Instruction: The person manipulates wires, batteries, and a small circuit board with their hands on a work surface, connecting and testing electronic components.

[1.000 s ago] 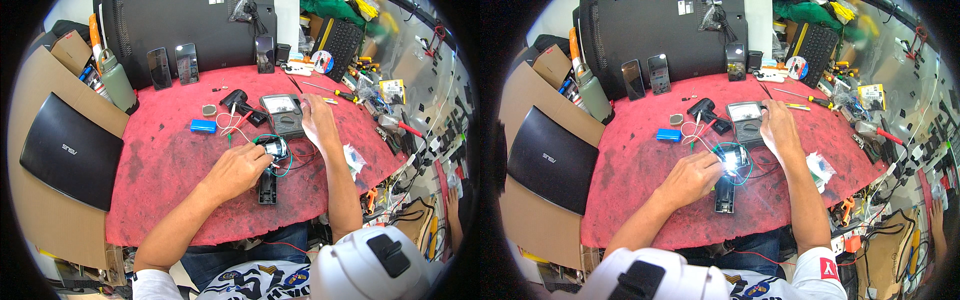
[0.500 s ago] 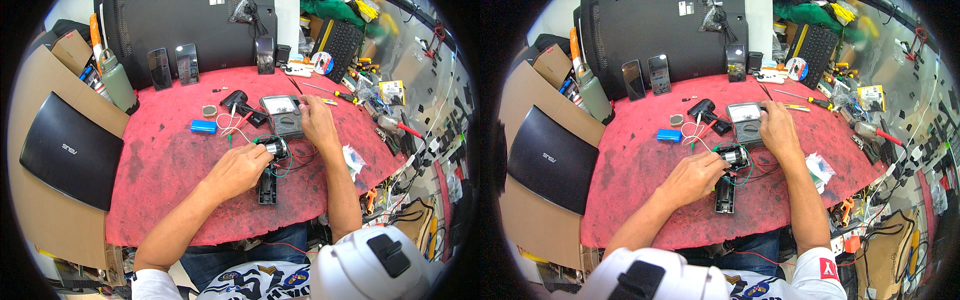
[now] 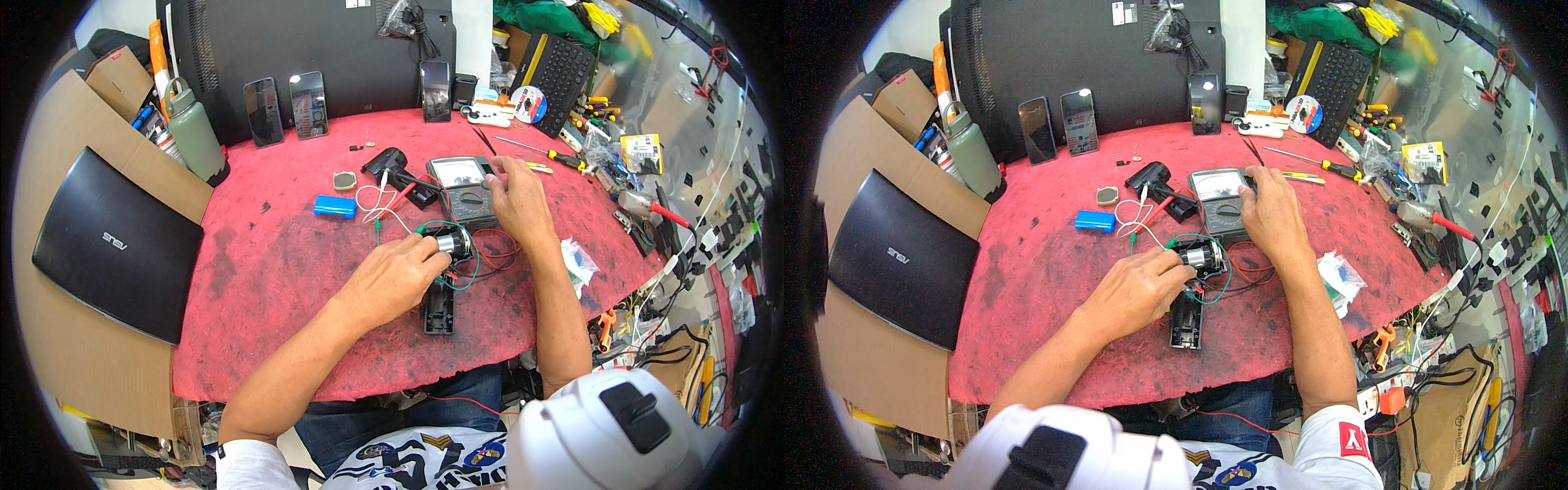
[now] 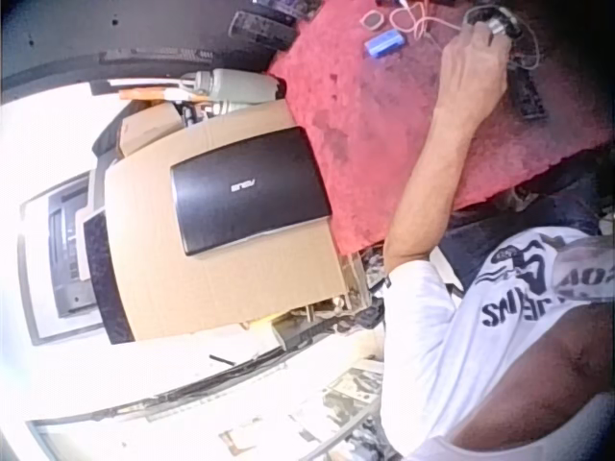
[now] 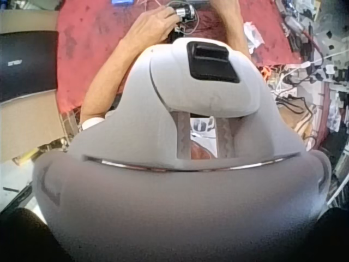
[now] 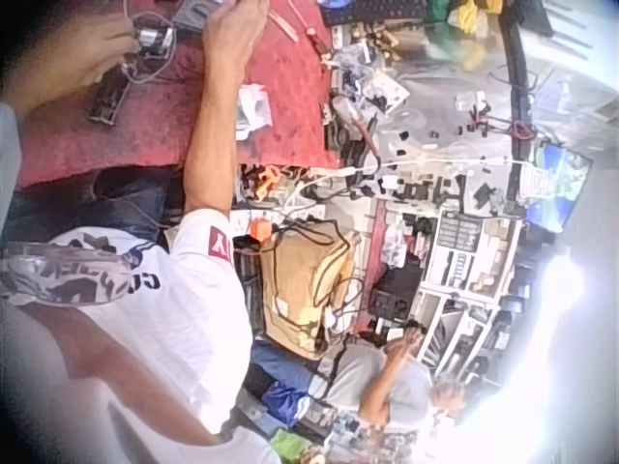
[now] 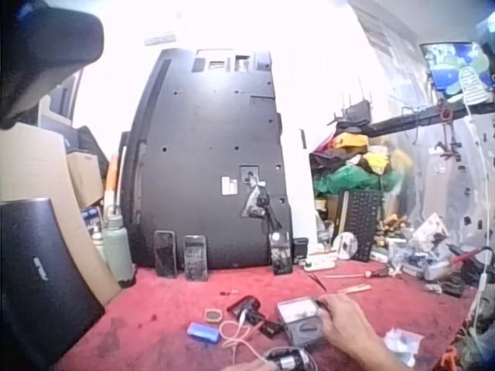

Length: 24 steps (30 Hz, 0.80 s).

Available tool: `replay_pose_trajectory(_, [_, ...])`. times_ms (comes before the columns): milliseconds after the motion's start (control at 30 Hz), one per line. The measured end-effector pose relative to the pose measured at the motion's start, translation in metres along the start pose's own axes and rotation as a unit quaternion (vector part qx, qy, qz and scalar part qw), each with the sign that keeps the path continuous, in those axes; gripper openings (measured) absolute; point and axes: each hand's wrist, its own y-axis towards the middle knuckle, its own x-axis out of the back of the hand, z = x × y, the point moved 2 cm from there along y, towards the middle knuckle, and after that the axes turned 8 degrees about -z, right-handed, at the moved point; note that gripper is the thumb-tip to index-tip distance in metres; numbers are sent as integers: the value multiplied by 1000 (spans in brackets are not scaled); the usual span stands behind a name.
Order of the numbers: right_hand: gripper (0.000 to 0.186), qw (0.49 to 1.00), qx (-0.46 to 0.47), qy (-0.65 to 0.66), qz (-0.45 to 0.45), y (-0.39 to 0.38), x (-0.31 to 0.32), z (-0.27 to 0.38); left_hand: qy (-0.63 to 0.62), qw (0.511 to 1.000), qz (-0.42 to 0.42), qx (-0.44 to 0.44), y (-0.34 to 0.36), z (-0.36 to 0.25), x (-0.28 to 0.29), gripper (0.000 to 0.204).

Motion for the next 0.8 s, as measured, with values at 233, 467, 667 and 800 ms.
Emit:
replay_pose_trajectory(233, [30, 999, -37, 16, 32, 1, 4, 9, 2, 1000, 2, -2, 0, 1, 1, 19])
replay_pose_trajectory(467, [32, 999, -38, 21, 30, 1, 5, 9, 4, 1000, -5, -5, 0, 2, -1, 19])
replay_pose_trajectory(667, [33, 999, -27, 30, 23, 0, 3, 7, 2, 1000, -12, -7, 0, 1, 0, 17])
replay_pose_trajectory(800, [35, 1000, -9, -6, 17, 0, 2, 3, 2, 1000, -18, -19, 2, 2, 0, 16])
